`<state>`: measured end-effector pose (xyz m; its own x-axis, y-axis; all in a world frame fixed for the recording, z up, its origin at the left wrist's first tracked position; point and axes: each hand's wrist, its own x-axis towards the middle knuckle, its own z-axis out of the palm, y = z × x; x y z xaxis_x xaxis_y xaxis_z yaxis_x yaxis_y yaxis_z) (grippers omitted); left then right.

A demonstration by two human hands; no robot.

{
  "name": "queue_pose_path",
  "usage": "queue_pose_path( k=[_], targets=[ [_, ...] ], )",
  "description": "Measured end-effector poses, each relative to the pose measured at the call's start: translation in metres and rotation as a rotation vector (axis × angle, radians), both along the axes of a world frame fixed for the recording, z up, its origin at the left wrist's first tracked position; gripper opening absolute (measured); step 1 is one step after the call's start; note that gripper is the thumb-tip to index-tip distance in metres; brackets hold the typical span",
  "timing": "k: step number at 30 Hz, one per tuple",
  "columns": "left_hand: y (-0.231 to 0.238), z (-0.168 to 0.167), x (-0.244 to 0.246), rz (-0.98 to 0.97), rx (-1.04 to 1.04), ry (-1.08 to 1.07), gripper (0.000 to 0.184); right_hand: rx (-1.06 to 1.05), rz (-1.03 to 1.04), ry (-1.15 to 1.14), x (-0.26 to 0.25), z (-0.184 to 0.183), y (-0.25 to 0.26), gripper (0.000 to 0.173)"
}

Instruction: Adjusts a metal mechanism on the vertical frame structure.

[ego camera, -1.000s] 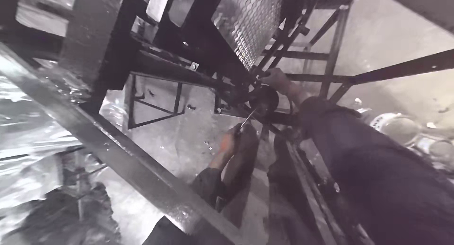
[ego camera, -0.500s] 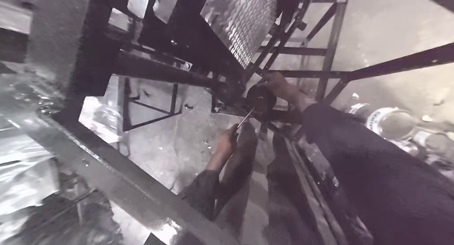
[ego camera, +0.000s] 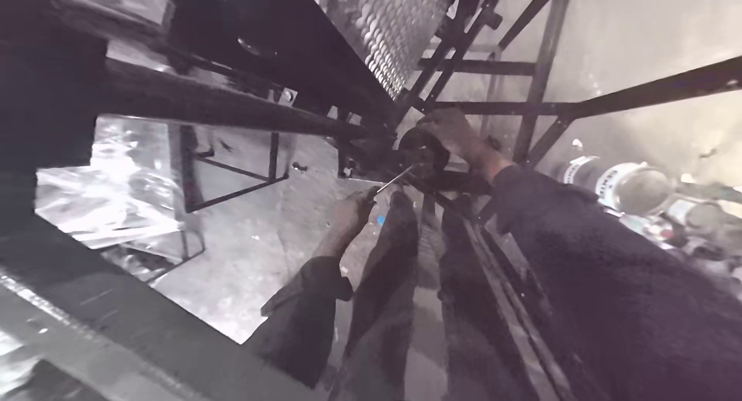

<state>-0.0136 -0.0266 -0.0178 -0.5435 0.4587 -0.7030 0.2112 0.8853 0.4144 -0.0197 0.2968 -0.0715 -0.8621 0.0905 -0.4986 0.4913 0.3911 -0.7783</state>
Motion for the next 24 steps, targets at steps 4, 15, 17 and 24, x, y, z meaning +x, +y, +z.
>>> queue_pose_path(
  k=[4, 15, 17, 24],
  targets=[
    [-0.001, 0.003, 0.003, -0.005, 0.030, 0.002, 0.039, 0.016, 0.007, -0.050, -0.004, 0.001, -0.002, 0.025],
    [0.002, 0.003, -0.013, -0.123, 0.004, 0.050, 0.035, 0.102, 0.039, -0.063, -0.008, -0.002, -0.006, 0.032],
    [0.004, 0.004, -0.018, -0.135, 0.004, 0.032, 0.036, 0.088, 0.030, -0.060, -0.010, -0.002, -0.006, 0.032],
    [-0.001, -0.002, -0.010, -0.098, 0.018, 0.068, 0.038, 0.102, 0.048, -0.042, -0.008, -0.008, -0.007, 0.028]
  ],
)
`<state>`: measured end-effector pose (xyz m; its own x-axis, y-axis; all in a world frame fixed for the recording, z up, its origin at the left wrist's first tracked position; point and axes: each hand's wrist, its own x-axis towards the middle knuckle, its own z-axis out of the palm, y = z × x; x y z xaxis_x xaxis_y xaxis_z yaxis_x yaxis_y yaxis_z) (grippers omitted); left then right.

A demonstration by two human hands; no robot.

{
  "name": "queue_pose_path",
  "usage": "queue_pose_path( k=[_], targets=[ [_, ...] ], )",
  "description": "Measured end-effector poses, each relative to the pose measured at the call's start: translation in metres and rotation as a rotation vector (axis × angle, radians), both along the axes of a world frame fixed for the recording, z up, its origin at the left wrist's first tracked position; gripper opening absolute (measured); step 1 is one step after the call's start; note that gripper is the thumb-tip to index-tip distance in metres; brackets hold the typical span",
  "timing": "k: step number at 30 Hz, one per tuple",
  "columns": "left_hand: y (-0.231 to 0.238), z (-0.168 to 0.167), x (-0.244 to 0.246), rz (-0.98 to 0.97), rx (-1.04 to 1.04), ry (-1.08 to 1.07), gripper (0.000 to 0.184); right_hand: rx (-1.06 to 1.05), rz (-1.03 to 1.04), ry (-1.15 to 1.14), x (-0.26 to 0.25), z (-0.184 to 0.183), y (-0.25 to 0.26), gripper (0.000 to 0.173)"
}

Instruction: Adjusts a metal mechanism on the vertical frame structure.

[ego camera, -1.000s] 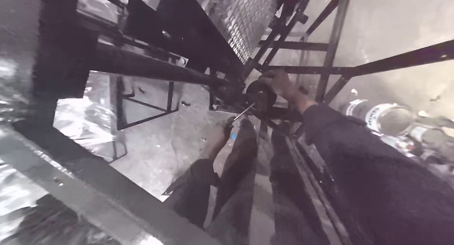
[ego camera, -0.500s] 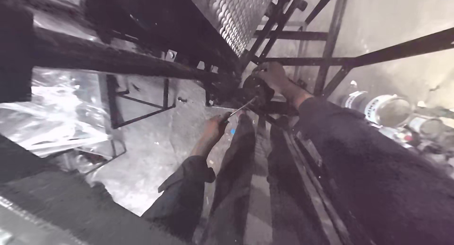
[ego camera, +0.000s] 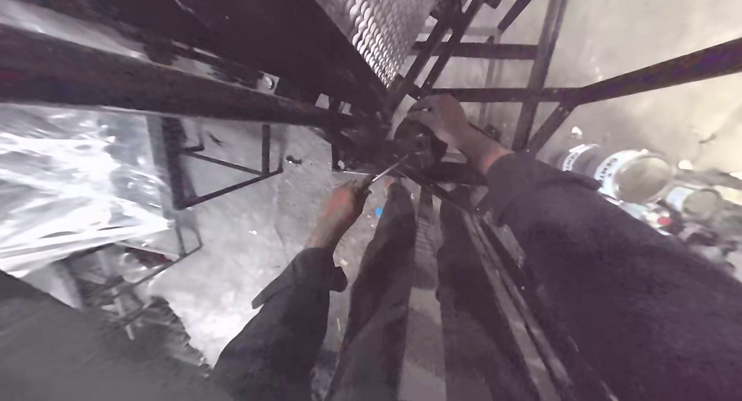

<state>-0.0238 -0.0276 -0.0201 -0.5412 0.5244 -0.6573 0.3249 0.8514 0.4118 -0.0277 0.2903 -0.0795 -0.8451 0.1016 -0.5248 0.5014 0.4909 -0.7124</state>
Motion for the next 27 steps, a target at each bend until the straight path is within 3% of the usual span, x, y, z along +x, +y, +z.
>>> queue_pose_path(
  k=[3, 16, 19, 27],
  targets=[
    [-0.001, -0.004, 0.000, 0.085, 0.107, 0.052, 0.034, -0.020, 0.010, 0.012, 0.001, 0.005, 0.002, 0.027],
    [-0.008, -0.021, -0.019, -0.027, 0.212, 0.016, 0.031, 0.004, 0.083, 0.062, -0.002, 0.005, -0.003, 0.026],
    [-0.008, -0.017, -0.027, -0.076, 0.188, -0.003, 0.034, 0.023, 0.101, 0.096, -0.003, 0.006, -0.007, 0.025],
    [-0.006, -0.015, -0.020, 0.023, 0.132, -0.108, 0.035, 0.118, 0.146, 0.086, -0.003, 0.005, -0.010, 0.029]
  ],
)
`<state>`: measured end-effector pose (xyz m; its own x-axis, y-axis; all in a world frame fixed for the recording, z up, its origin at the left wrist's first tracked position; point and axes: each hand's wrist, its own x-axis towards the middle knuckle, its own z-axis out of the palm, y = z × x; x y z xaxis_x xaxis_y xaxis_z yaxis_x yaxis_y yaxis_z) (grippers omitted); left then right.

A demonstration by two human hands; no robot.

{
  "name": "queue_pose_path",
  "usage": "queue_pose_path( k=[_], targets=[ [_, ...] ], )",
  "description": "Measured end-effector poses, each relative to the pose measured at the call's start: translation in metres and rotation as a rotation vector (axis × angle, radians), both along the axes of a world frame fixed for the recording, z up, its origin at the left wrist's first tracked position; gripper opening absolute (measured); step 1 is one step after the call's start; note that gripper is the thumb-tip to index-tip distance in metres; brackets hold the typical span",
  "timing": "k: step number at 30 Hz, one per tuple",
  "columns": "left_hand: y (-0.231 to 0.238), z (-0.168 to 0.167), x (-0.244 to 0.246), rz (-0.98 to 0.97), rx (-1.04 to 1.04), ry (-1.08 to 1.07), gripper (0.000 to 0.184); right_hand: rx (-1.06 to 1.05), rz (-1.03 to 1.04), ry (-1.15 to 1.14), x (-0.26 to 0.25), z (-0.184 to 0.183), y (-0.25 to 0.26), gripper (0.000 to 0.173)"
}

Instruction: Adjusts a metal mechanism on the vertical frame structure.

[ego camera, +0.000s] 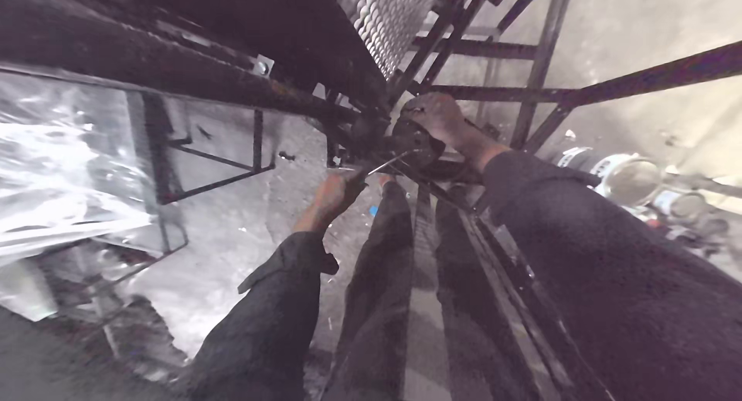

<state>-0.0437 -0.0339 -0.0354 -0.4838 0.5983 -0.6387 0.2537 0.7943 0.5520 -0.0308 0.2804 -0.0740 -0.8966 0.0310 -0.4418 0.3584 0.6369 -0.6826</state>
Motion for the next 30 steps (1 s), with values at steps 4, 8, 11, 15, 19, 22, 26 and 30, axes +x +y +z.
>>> queue_pose_path(
  k=[4, 8, 11, 15, 19, 22, 26, 30],
  targets=[
    [-0.003, -0.006, 0.012, -0.045, -0.061, 0.027, 0.038, 0.054, 0.044, -0.012, -0.002, -0.004, 0.000, 0.032],
    [0.008, 0.000, 0.024, -0.074, -0.176, -0.005, 0.042, 0.038, 0.039, -0.045, -0.003, -0.002, 0.001, 0.030],
    [0.011, 0.003, 0.032, -0.037, -0.202, 0.005, 0.044, 0.053, 0.074, -0.026, -0.003, -0.006, 0.002, 0.030],
    [0.011, 0.003, 0.034, -0.029, -0.212, 0.002, 0.045, 0.002, 0.092, -0.002, 0.005, 0.006, 0.009, 0.038],
    [0.019, 0.003, 0.028, -0.008, -0.250, -0.033, 0.044, 0.015, -0.234, -0.082, 0.056, 0.038, 0.016, 0.039],
    [0.019, -0.003, 0.031, -0.005, -0.218, -0.045, 0.044, 0.012, -0.174, -0.121, 0.104, 0.048, 0.000, 0.063],
    [0.019, -0.003, 0.033, 0.011, -0.237, -0.044, 0.042, 0.192, -0.162, 0.008, 0.106, 0.023, -0.020, 0.071],
    [0.018, -0.005, 0.035, 0.006, -0.239, -0.053, 0.044, 0.200, -0.256, 0.003, 0.098, 0.033, -0.025, 0.060]
  ],
)
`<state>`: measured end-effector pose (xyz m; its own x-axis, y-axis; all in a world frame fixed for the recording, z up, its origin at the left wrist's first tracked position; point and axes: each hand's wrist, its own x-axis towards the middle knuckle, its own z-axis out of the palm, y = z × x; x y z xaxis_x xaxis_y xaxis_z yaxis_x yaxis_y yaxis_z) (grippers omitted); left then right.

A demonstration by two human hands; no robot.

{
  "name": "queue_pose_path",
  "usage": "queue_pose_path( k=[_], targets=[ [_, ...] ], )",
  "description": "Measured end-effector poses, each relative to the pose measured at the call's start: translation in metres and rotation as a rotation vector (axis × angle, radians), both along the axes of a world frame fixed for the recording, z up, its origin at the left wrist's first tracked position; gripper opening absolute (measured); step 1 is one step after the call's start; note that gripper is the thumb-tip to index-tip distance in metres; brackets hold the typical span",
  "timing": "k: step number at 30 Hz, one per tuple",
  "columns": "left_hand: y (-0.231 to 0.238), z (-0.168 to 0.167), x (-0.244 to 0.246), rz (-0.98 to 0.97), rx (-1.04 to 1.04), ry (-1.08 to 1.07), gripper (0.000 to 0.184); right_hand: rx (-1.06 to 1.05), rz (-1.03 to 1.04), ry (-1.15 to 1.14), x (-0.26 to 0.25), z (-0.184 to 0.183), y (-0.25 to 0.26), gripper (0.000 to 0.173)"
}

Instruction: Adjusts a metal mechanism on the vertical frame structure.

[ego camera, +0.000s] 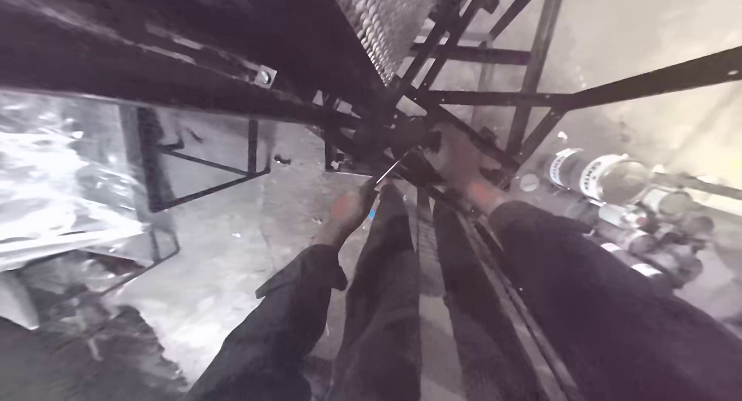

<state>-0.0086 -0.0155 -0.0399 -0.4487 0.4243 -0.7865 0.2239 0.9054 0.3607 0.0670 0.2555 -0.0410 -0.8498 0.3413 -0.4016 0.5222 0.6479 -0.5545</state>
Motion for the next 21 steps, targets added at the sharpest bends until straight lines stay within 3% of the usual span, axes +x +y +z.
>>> queue_pose_path(
  k=[4, 9, 17, 21],
  targets=[
    [0.000, 0.005, 0.001, 0.066, -0.021, 0.027, 0.047, -0.072, -0.099, -0.082, 0.009, -0.002, -0.010, 0.063],
    [0.004, 0.014, 0.004, 0.095, -0.051, -0.012, 0.046, -0.140, -0.143, -0.354, -0.003, -0.002, -0.014, 0.069],
    [-0.001, 0.008, 0.002, -0.006, 0.020, 0.030, 0.041, -0.208, -0.175, -0.312, -0.001, -0.001, -0.016, 0.064],
    [0.003, 0.001, 0.006, -0.040, -0.073, 0.050, 0.042, -0.193, -0.187, -0.334, 0.001, 0.000, -0.017, 0.069]
  ],
)
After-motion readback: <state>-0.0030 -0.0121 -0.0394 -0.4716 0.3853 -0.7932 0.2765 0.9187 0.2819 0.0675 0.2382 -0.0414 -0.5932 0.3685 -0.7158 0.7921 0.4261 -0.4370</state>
